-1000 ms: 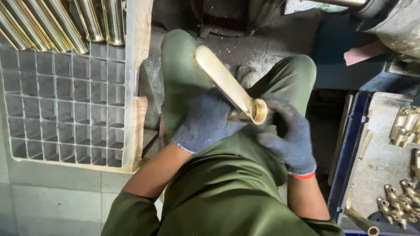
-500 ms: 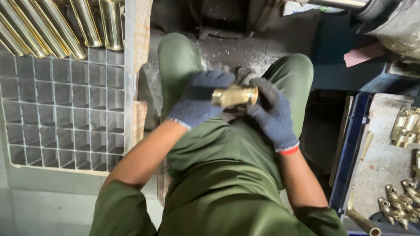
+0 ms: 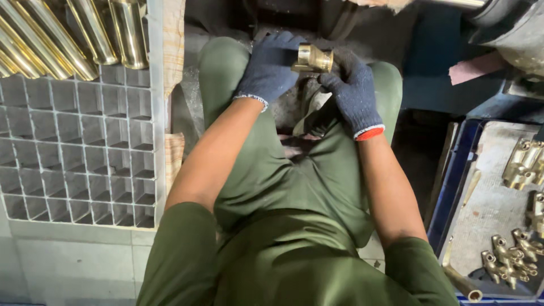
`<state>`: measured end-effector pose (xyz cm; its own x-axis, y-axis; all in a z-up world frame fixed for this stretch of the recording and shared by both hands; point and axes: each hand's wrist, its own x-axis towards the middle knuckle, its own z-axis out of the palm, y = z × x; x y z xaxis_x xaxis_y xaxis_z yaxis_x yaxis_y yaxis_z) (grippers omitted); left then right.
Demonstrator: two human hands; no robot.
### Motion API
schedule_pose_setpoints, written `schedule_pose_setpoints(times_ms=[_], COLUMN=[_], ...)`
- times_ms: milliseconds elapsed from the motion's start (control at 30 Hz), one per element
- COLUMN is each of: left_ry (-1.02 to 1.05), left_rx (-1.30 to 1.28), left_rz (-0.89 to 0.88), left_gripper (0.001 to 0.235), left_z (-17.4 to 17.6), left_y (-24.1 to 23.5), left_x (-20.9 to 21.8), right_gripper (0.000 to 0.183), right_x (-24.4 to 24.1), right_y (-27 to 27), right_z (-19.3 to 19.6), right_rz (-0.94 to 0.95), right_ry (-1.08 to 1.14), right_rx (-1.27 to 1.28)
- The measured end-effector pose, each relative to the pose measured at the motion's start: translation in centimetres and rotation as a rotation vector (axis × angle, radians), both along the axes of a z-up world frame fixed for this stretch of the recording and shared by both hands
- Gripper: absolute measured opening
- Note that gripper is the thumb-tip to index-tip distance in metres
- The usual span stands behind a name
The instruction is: The person holds and moves brass metal parts against a grinding wheel to polish them, handling various shapes including tubes and L-shaped fittings, and places the finished parts into a grid-style storage tray.
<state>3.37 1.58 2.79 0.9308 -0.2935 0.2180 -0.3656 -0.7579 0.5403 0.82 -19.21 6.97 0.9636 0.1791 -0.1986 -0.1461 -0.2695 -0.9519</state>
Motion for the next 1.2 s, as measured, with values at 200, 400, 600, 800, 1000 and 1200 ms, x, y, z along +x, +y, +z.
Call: schedule_pose_setpoints(times_ms=[200, 400, 600, 800, 1000, 1200], left_ry=[-0.004, 0.101, 0.482, 0.471, 0.748, 0.673], left_rx=[-0.027, 0.026, -0.032, -0.523, -0.349, -0.096], left_rz=[0.02, -0.119, -0.084, -0.245, -0.174, -0.228], left_gripper=[0.032, 0.037, 0.04, 0.05, 0.045, 0.051], left_z=[-3.1, -4.6, -1.0, 4.5, 10.5, 15.6], left_y=[-1.0, -0.5, 0.8, 0.9, -2.1, -0.6], left_x=[2.0, 3.2, 2.1, -7.7, -12.3, -13.4], right_gripper=[0.034, 0.028, 0.018, 0.041, 0.041, 0.043], right_x=[1.3, 1.8, 1.1, -8.1, -13.5, -15.6], right_y=[0.0, -0.5, 1.0, 0.4, 0.1, 0.5], right_z=[-0.9, -2.0, 0.2, 3.8, 3.8, 4.9], right_rz=[-0.059, -0.032, -0.014, 0.051, -0.043, -0.223], right_ry=[0.092, 0.081, 0.034, -0.059, 0.311, 0.547], right_rx=[0.105, 0.038, -0.094, -0.097, 0.334, 0.961])
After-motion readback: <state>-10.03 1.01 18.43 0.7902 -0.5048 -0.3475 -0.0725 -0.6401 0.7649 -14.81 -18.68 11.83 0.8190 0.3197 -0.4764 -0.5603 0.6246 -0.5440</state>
